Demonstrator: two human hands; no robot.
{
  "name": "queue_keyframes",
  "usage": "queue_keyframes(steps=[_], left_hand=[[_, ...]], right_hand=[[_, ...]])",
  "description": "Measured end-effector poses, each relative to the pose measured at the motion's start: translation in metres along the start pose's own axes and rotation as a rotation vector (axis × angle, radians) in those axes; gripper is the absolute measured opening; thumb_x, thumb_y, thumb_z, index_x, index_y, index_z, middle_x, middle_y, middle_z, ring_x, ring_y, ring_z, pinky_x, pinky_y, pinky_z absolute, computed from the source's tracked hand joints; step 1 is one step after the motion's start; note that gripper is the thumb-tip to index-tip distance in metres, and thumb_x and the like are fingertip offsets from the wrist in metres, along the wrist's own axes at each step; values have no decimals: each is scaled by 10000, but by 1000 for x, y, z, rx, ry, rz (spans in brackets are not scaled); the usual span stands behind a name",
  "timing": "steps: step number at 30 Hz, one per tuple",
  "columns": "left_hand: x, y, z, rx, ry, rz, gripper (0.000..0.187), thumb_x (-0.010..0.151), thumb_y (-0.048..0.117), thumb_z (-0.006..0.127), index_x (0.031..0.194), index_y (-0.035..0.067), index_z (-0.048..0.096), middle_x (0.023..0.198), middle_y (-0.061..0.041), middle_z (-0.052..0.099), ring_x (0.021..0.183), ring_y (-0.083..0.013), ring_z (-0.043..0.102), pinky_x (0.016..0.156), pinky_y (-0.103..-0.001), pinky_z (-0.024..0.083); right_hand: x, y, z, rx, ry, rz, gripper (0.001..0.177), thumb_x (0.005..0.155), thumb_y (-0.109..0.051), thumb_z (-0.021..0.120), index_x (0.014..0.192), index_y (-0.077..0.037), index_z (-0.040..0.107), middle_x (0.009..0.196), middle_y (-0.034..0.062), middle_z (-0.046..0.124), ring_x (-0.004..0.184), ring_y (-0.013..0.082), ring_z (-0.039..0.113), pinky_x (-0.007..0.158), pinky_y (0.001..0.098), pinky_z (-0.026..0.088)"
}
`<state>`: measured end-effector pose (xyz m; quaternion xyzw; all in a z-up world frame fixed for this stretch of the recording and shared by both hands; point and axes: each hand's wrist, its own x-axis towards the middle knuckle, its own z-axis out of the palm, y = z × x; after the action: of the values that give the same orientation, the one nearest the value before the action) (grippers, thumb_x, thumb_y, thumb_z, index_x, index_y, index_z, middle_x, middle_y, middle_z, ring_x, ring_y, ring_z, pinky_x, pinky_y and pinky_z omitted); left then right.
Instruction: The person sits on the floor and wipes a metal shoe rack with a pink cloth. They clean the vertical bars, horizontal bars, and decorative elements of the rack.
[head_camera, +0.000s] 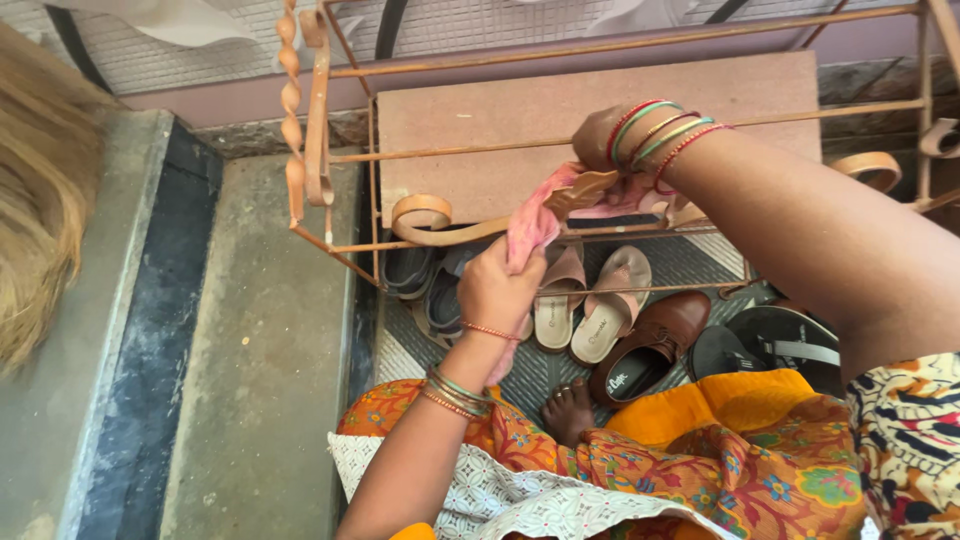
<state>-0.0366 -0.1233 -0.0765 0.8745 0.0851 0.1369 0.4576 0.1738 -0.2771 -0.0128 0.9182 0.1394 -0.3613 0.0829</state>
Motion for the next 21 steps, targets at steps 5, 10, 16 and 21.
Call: queue_keyframes(steps=[5, 10, 16, 21], left_hand=[[-2, -25, -22, 184, 44, 50, 297, 778, 372, 738, 951, 131, 748, 849, -181, 734, 773, -408, 712, 672, -521, 559], [-6, -36, -67, 422, 286, 106, 268, 803, 329, 774, 843, 88, 665, 799, -166, 708, 731, -415, 688, 633, -541, 530], [-6, 23, -99, 188, 410, 295, 204, 822, 200, 798, 919, 92, 655, 788, -172, 666, 730, -406, 665, 631, -501, 528], [-21, 75, -67, 48, 224, 561, 218, 823, 167, 791, 924, 87, 615, 792, -159, 620, 706, -384, 624, 641, -484, 511]], right_hand=[[-4, -2, 3, -238, 285, -287, 242, 812, -261, 758, 994, -113, 814, 988, 187, 771, 922, 362, 738, 834, 476, 584], [-25, -35, -14, -66, 438, -558, 265, 775, -290, 803, 954, -95, 801, 896, 194, 762, 841, 376, 733, 794, 475, 567], [-86, -26, -49, 248, 787, -808, 268, 832, -154, 768, 1092, -94, 748, 858, 173, 745, 762, 294, 741, 693, 417, 573], [-142, 69, -29, 461, 694, -531, 276, 856, -67, 724, 1131, -93, 721, 881, 103, 754, 740, 208, 735, 657, 369, 601]])
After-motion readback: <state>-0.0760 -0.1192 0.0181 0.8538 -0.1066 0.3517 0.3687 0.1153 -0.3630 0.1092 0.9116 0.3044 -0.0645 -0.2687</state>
